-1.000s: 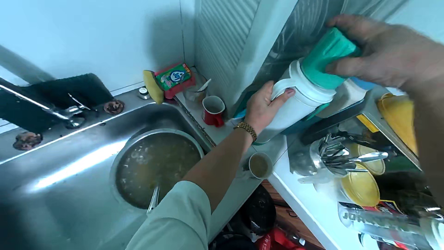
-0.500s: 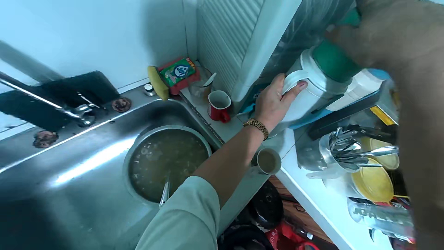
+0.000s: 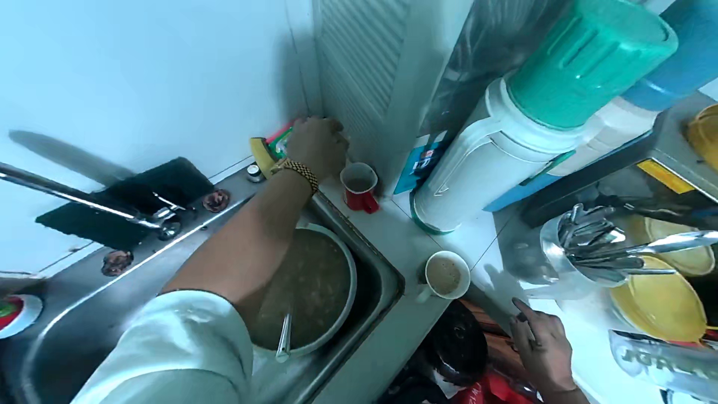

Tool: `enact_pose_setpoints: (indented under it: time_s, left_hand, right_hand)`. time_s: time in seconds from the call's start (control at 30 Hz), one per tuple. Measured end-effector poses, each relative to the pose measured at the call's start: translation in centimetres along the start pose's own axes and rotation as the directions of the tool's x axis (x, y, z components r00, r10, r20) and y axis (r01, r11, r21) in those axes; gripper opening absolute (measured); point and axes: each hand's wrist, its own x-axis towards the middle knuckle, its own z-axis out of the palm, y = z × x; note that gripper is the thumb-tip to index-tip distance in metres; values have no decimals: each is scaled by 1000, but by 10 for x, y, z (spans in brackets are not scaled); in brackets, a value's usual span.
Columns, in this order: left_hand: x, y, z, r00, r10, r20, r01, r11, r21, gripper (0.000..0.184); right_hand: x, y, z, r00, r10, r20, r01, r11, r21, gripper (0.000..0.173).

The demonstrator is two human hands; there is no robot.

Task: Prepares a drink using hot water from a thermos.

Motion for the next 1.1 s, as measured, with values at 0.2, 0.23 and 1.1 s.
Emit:
enact_pose_setpoints:
  time_s: [0.2, 0.23, 1.1]
  left_hand:
    - [14, 1, 7, 998, 52, 24, -52, 999, -4, 31]
    - [12, 0, 5, 999, 39, -17, -40, 999, -36, 33]
    - [-223, 149, 114, 856, 439, -274, -495, 849, -187, 23]
  right_hand:
    - [-20, 61, -16, 997, 63, 49, -55, 987, -149, 47]
    - [-23, 70, -17, 995, 83, 62, -72, 984, -165, 50]
    - [-32, 95, -17, 964, 237, 117, -226, 969, -104, 38]
